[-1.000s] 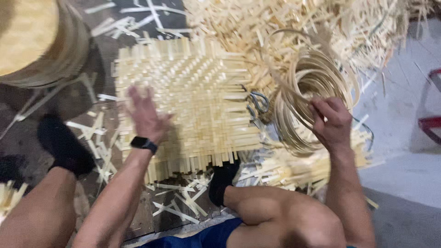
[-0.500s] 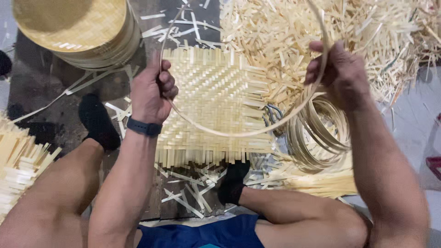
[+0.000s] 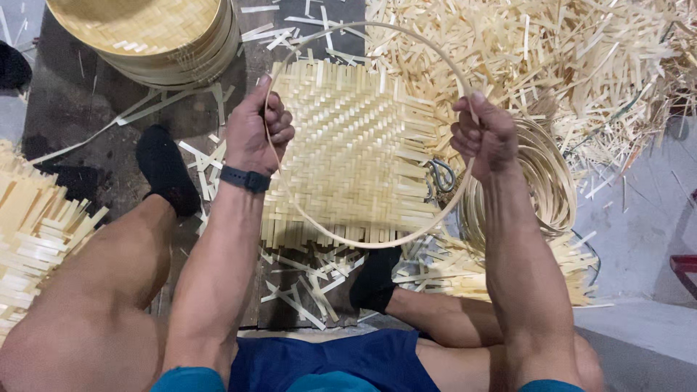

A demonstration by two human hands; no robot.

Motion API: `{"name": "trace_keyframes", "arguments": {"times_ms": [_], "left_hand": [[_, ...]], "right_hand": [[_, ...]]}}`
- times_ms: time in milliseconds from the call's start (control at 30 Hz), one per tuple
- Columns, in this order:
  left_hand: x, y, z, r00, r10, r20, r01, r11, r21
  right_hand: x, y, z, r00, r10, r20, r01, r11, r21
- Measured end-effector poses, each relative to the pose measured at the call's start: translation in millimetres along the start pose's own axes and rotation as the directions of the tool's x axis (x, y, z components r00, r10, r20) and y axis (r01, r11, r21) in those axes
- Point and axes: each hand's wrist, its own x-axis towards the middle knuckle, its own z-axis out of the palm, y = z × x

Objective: The person weaves bamboo trays by hand, first pressing a circular frame onto a flat bamboo sheet, then using shears to trim the excess bamboo around the frame's edge.

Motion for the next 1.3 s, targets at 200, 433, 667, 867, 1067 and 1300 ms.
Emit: {"name": "trace_keyframes", "arguments": {"times_ms": [200,433,667,867,1067,1300], "left_hand": [[3,-4,-18,1.000,0.023,0.011,-0.022,0.995,-0.098],[16,-12,-29,0.988,0.151,-0.039,-0.156,0.969,-0.193],[0,-23,-6,0.987,0.128,0.095,-0.116,0.986,-0.121],[-42,-96,29,0.983,-0.007,0.184,0.002,1.000,0.024],[-44,-51,28,0.949,0.164,0.270,-0.188,0.980,0.064],[-68,-58,58,0.987,-0.131,0.096,0.007,0.625,0.781]], "right_hand": [[-11,8,4,0.988,-0.105,-0.114,0.104,0.994,-0.013],[-14,52,-3,0.991,-0.125,-0.048,0.131,0.974,0.187],[-10,50,-3,0.947,-0.157,-0.279,0.228,0.942,0.244],[7,69,-6,0.846,-0.189,-0.499,0.432,0.791,0.433],[-18,23,46,0.504,-0.761,0.409,0.387,-0.224,-0.895],[-28,13,119,0.618,-0.290,0.731,0.655,-0.323,-0.683]]}}
